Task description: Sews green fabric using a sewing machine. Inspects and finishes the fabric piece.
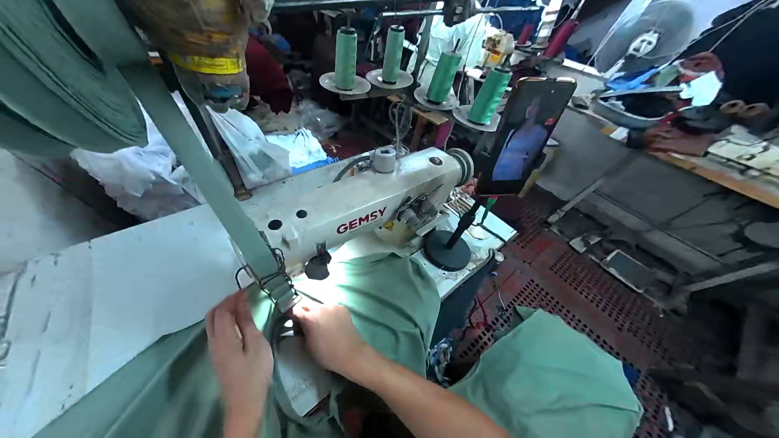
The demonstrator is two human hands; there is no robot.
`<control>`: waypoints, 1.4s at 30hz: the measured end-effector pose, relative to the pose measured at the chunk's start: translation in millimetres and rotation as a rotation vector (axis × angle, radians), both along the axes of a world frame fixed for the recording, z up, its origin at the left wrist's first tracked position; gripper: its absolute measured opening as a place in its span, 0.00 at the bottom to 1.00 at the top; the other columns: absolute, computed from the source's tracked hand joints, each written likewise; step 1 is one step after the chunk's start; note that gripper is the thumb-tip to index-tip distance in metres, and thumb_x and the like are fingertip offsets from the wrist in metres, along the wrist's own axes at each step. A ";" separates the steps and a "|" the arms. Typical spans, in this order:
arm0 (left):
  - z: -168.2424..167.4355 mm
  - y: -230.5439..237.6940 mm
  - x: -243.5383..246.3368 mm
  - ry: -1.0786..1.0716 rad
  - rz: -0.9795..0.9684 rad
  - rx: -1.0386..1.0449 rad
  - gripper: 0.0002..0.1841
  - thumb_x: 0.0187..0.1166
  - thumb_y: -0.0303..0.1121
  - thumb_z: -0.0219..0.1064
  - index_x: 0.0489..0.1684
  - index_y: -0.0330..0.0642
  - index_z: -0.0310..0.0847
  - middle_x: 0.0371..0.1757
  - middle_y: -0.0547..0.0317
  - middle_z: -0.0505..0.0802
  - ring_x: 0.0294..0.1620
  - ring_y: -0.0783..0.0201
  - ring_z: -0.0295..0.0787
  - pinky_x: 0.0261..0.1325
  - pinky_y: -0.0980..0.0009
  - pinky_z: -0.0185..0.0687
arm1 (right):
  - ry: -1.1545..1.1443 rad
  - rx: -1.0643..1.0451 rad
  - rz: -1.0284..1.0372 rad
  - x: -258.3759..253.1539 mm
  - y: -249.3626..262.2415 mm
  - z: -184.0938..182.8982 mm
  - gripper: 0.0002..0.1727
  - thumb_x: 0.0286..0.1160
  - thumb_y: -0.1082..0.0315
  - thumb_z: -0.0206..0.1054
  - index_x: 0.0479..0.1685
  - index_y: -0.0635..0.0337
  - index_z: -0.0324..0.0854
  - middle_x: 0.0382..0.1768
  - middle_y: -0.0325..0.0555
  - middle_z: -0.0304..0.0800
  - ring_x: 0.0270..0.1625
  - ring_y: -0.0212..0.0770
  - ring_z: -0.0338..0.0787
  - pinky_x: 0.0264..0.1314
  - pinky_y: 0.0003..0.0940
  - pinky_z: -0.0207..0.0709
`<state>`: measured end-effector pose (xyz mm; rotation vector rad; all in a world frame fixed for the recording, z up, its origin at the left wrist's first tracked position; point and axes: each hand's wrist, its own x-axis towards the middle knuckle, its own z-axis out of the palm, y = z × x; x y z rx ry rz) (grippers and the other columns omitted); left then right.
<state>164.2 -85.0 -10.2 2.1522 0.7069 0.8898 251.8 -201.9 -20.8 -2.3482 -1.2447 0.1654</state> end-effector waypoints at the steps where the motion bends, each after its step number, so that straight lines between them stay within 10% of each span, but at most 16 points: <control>1: -1.2 -12.2 -3.6 -0.062 -0.014 -0.175 0.21 0.93 0.34 0.44 0.68 0.25 0.73 0.59 0.44 0.87 0.54 0.62 0.88 0.57 0.65 0.86 | -0.016 0.025 -0.003 1.9 -0.5 -2.3 0.13 0.72 0.68 0.66 0.52 0.53 0.91 0.40 0.50 0.95 0.42 0.54 0.95 0.36 0.58 0.83; 4: -21.1 -24.1 -15.4 0.064 -0.052 -0.122 0.18 0.88 0.29 0.53 0.67 0.26 0.77 0.51 0.42 0.92 0.47 0.58 0.92 0.54 0.59 0.89 | -0.052 0.084 0.021 14.1 -6.6 -9.1 0.17 0.69 0.68 0.69 0.58 0.47 0.92 0.41 0.49 0.96 0.43 0.56 0.95 0.38 0.61 0.84; 8: -31.8 -25.9 -29.3 0.324 -0.053 0.271 0.18 0.86 0.37 0.59 0.63 0.39 0.88 0.62 0.40 0.90 0.66 0.42 0.86 0.70 0.48 0.82 | -0.129 0.141 0.097 24.5 -17.8 -22.5 0.21 0.66 0.68 0.71 0.60 0.42 0.93 0.43 0.47 0.97 0.42 0.53 0.96 0.38 0.58 0.86; 16: -30.4 -25.8 -15.8 0.546 -0.028 0.333 0.24 0.81 0.38 0.57 0.76 0.56 0.82 0.70 0.47 0.86 0.70 0.45 0.81 0.72 0.46 0.72 | -0.294 0.023 0.090 17.8 -3.8 -22.7 0.25 0.65 0.69 0.68 0.65 0.42 0.91 0.41 0.48 0.96 0.35 0.54 0.94 0.29 0.55 0.82; 22: -32.4 4.8 5.8 0.493 -0.025 0.354 0.19 0.80 0.36 0.62 0.68 0.55 0.89 0.72 0.56 0.86 0.74 0.51 0.79 0.72 0.44 0.70 | 0.113 -0.231 0.053 14.0 14.6 19.2 0.21 0.85 0.60 0.56 0.67 0.57 0.87 0.57 0.57 0.93 0.66 0.58 0.89 0.66 0.62 0.78; 28: -30.0 0.2 -13.1 0.585 -0.133 0.413 0.27 0.74 0.44 0.64 0.78 0.63 0.80 0.83 0.54 0.77 0.80 0.45 0.72 0.77 0.40 0.63 | -0.258 -0.017 0.034 7.1 3.3 -16.0 0.22 0.67 0.63 0.67 0.63 0.47 0.91 0.58 0.58 0.91 0.54 0.59 0.93 0.43 0.56 0.86; 32: -35.7 -27.1 -33.1 0.527 -0.094 0.477 0.19 0.85 0.51 0.55 0.58 0.59 0.92 0.79 0.51 0.82 0.78 0.41 0.77 0.76 0.35 0.64 | -0.213 0.002 0.164 24.5 2.3 -19.7 0.21 0.67 0.60 0.68 0.61 0.45 0.90 0.58 0.55 0.92 0.61 0.58 0.91 0.56 0.62 0.84; 36: -30.4 -29.8 -23.8 0.452 -0.091 0.584 0.16 0.84 0.46 0.59 0.57 0.57 0.93 0.77 0.45 0.84 0.75 0.35 0.79 0.69 0.27 0.67 | -0.022 -0.105 0.220 48.6 -24.8 22.8 0.20 0.75 0.59 0.68 0.67 0.41 0.89 0.79 0.51 0.80 0.72 0.56 0.85 0.66 0.62 0.80; 40: -28.3 -31.3 -19.5 0.432 -0.082 0.579 0.17 0.84 0.43 0.57 0.57 0.55 0.94 0.75 0.43 0.84 0.76 0.32 0.76 0.68 0.24 0.64 | -0.244 0.433 -0.044 65.9 -122.6 81.2 0.13 0.66 0.69 0.72 0.50 0.57 0.92 0.48 0.47 0.92 0.45 0.42 0.93 0.44 0.44 0.90; 42: -32.4 -33.4 -19.7 0.423 -0.064 0.590 0.19 0.84 0.43 0.55 0.57 0.54 0.93 0.75 0.43 0.84 0.75 0.32 0.77 0.68 0.26 0.65 | -0.482 0.528 -0.243 91.1 -170.5 120.5 0.16 0.73 0.71 0.67 0.58 0.63 0.88 0.41 0.48 0.94 0.37 0.41 0.93 0.38 0.42 0.89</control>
